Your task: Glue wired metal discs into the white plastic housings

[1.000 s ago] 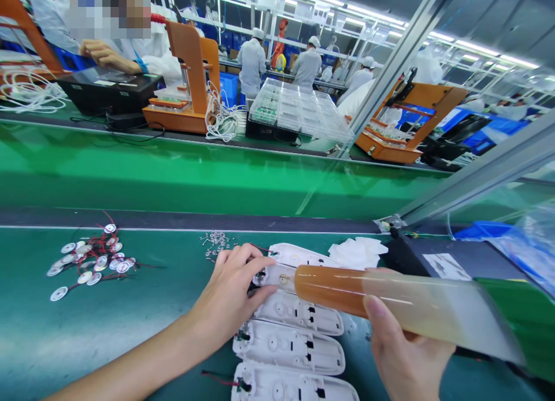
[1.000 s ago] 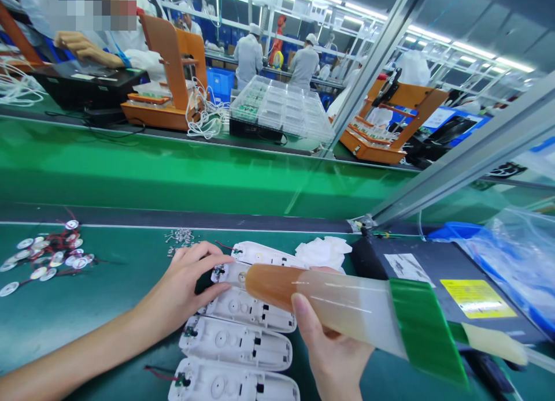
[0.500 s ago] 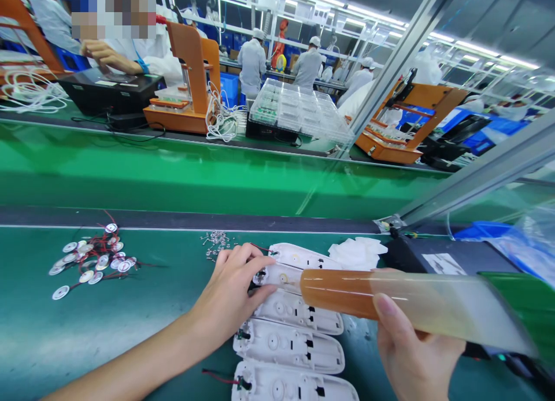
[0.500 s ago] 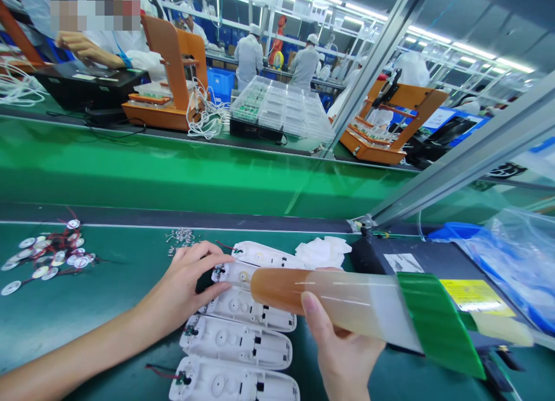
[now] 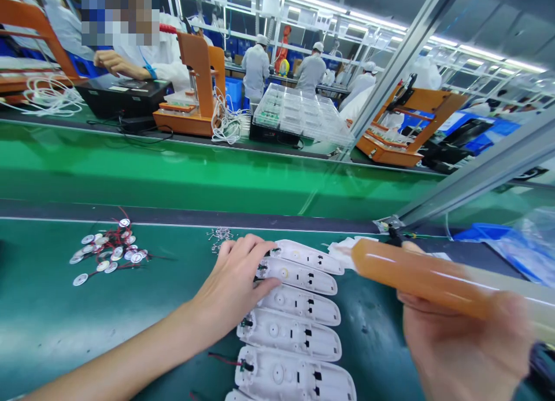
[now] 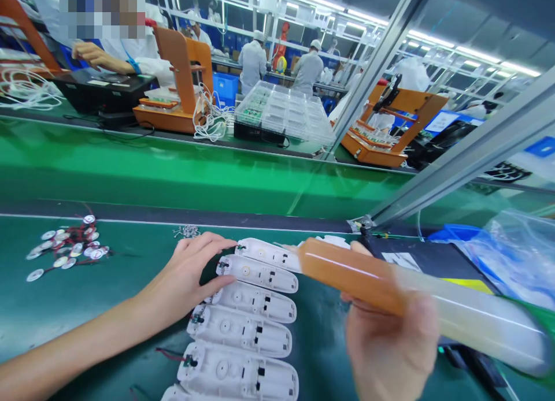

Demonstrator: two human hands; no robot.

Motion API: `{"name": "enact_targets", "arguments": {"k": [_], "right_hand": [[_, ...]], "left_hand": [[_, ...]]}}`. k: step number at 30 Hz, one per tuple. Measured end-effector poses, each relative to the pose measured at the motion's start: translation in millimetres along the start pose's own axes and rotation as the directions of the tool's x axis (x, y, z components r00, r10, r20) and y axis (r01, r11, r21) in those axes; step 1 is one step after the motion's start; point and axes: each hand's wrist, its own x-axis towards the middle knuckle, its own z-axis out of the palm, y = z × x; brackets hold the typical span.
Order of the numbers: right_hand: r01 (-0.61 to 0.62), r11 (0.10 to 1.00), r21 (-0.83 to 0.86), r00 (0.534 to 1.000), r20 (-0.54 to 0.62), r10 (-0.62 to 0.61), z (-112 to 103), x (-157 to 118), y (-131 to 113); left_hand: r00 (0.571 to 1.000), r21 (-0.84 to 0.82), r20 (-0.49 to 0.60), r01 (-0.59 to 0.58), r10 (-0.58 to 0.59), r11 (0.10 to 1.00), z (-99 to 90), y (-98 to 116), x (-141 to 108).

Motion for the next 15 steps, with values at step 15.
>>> {"name": "enact_targets", "arguments": {"k": [15], "right_hand": [[0.152, 0.966, -0.21, 0.955, 0.285, -0.088, -15, -46, 8]], "left_hand": [[0.999, 0.019, -0.006, -0.043, 0.043, 0.999, 10.7, 5, -30]]}}
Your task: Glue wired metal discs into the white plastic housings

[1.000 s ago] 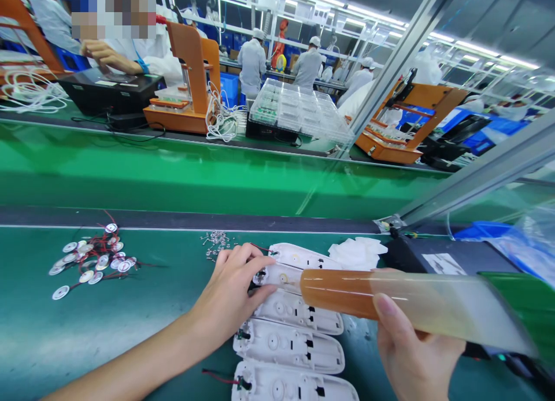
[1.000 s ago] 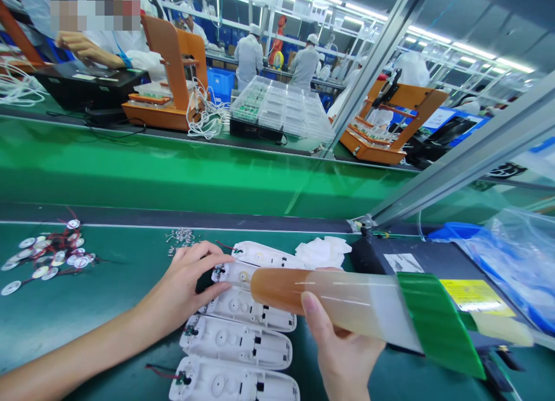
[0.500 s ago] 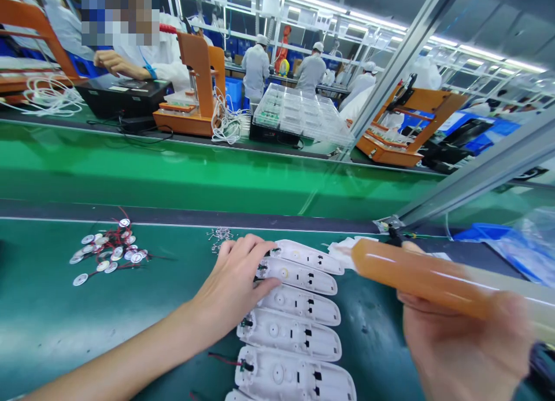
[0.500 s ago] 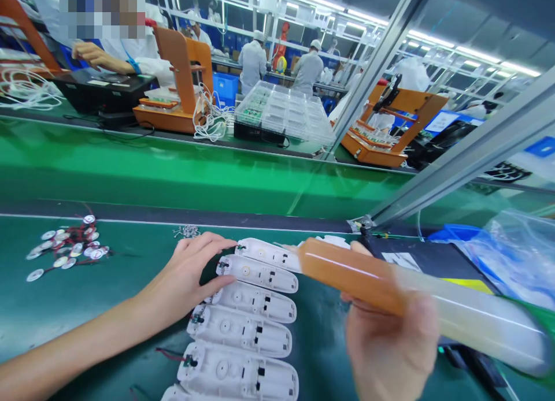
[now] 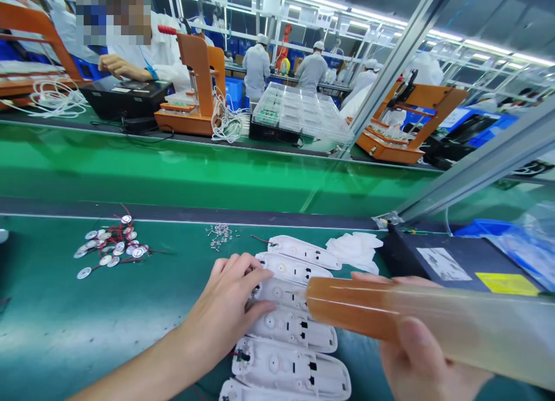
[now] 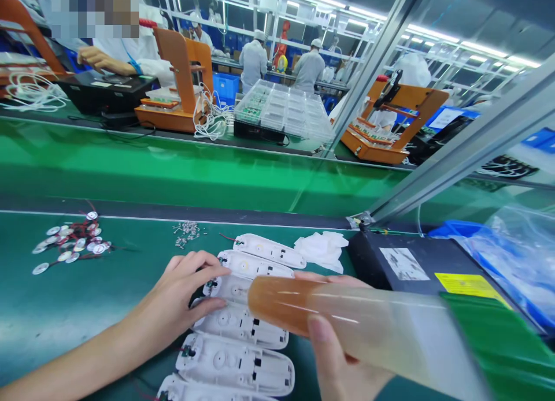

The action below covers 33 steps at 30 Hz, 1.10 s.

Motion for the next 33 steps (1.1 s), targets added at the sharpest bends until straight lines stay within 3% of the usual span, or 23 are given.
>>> {"name": "enact_targets", "arguments": {"k": [7, 12, 19, 22, 27, 33], "right_hand": [[0.031, 0.982, -0.185, 0.999, 0.048, -0.022, 12, -13, 3], [0.005, 0.984, -0.175, 0.995, 0.097, 0.012, 11, -14, 6], [0.091, 0.976, -0.199, 0.988, 0.14, -0.064, 16, -14, 7], [0.109, 0.973, -0.202, 0.988, 0.129, -0.084, 14, -12, 7], [0.155, 0.912, -0.379, 0.988, 0.071, -0.138, 4, -8, 9], [0.13, 0.916, -0.378, 0.991, 0.081, -0.107, -2, -7, 9]], "left_hand": [[1.0, 0.006, -0.016, -0.01, 0.011, 1.0, 1.2, 2, 0], [1.0, 0.007, -0.02, -0.023, 0.023, 1.0, 1.1, 2, 0], [1.0, -0.003, -0.019, -0.004, 0.004, 1.0, 0.2, 2, 0], [1.0, -0.011, -0.009, 0.009, -0.009, 1.0, 0.0, 2, 0], [1.0, -0.024, -0.011, 0.017, -0.017, 1.0, 1.7, 2, 0], [0.999, -0.025, -0.019, 0.025, -0.025, 0.999, 2.1, 3, -1]]}}
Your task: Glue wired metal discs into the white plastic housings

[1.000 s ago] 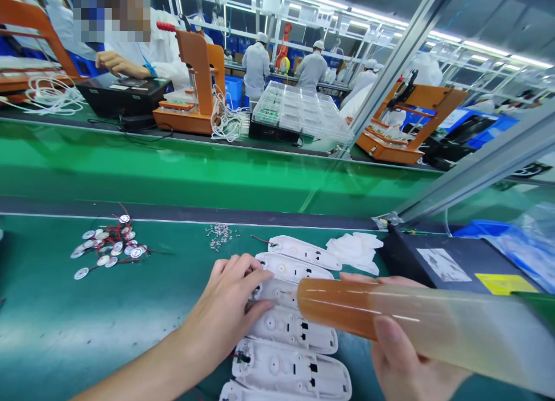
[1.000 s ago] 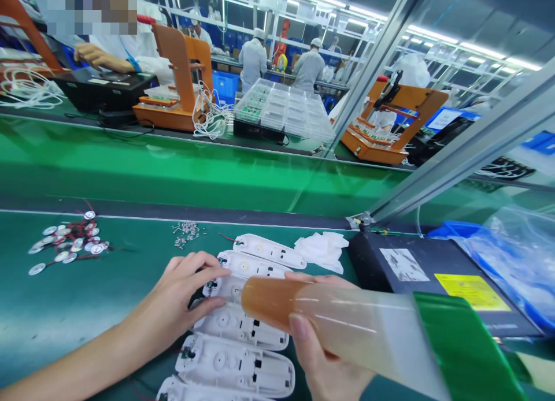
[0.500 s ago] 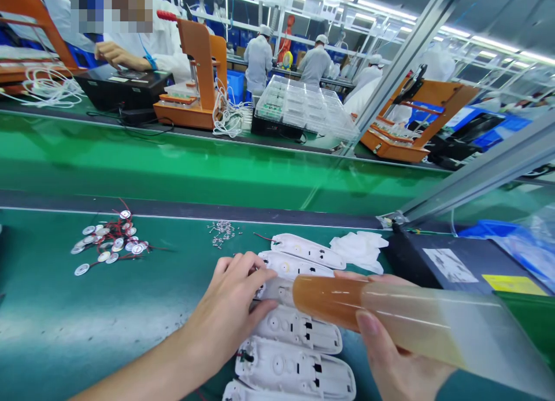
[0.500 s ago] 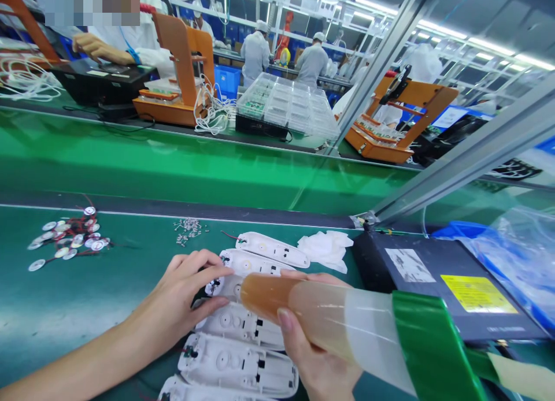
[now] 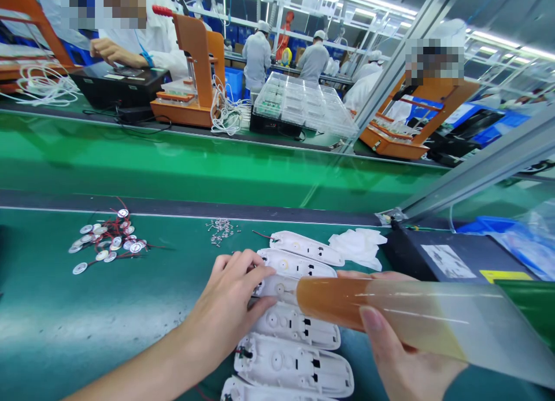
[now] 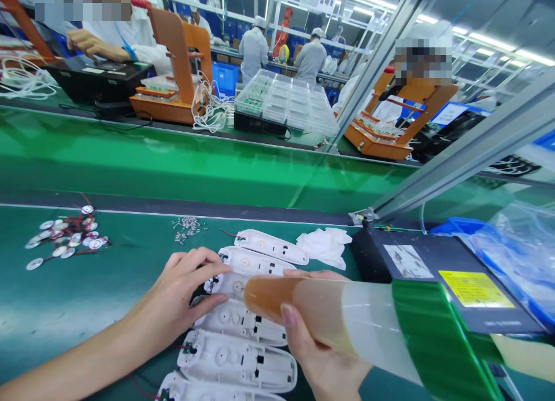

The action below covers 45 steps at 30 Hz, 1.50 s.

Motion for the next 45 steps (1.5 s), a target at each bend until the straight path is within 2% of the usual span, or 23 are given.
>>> {"name": "enact_targets", "arguments": {"k": [7, 14, 17, 21, 26, 32, 37, 40, 45], "right_hand": [[0.042, 0.998, -0.042, 0.999, -0.015, -0.042, 1, -1, 3], [-0.017, 1.0, 0.009, 1.0, -0.012, 0.017, 3, -3, 4], [-0.056, 0.997, 0.059, 0.998, -0.011, 0.057, 6, -4, 2], [-0.015, 0.991, 0.13, 0.996, -0.082, 0.026, 14, -3, -1], [-0.038, 0.96, 0.279, 0.991, -0.11, 0.072, 21, -2, -4], [-0.034, 0.953, 0.3, 0.998, -0.043, 0.049, 18, 0, -7], [0.001, 0.962, 0.272, 0.999, -0.038, 0.009, 18, -2, -2], [-0.031, 0.941, 0.337, 0.998, -0.042, 0.048, 15, 4, 1], [0.004, 0.847, 0.532, 0.964, -0.228, 0.139, -11, 33, 0]], "left_hand": [[1.0, 0.011, -0.005, -0.01, 0.01, 1.0, -1.5, 0, 1], [1.0, 0.013, -0.014, -0.009, 0.01, 1.0, 0.0, 0, 0], [1.0, 0.009, -0.003, -0.003, 0.003, 1.0, 0.2, -1, -1], [1.0, -0.005, 0.006, 0.008, -0.008, 1.0, 0.4, -1, -1], [1.0, -0.008, -0.003, 0.002, -0.002, 1.0, 0.5, 0, 0], [1.0, -0.005, 0.007, -0.003, 0.003, 1.0, 0.2, 0, 0], [1.0, -0.005, 0.021, 0.011, -0.011, 1.0, -1.0, 0, -1], [0.999, -0.001, 0.032, 0.011, -0.011, 1.0, -0.9, 0, 0], [0.998, -0.006, 0.049, 0.03, -0.029, 1.0, -3.1, 3, 1]]}}
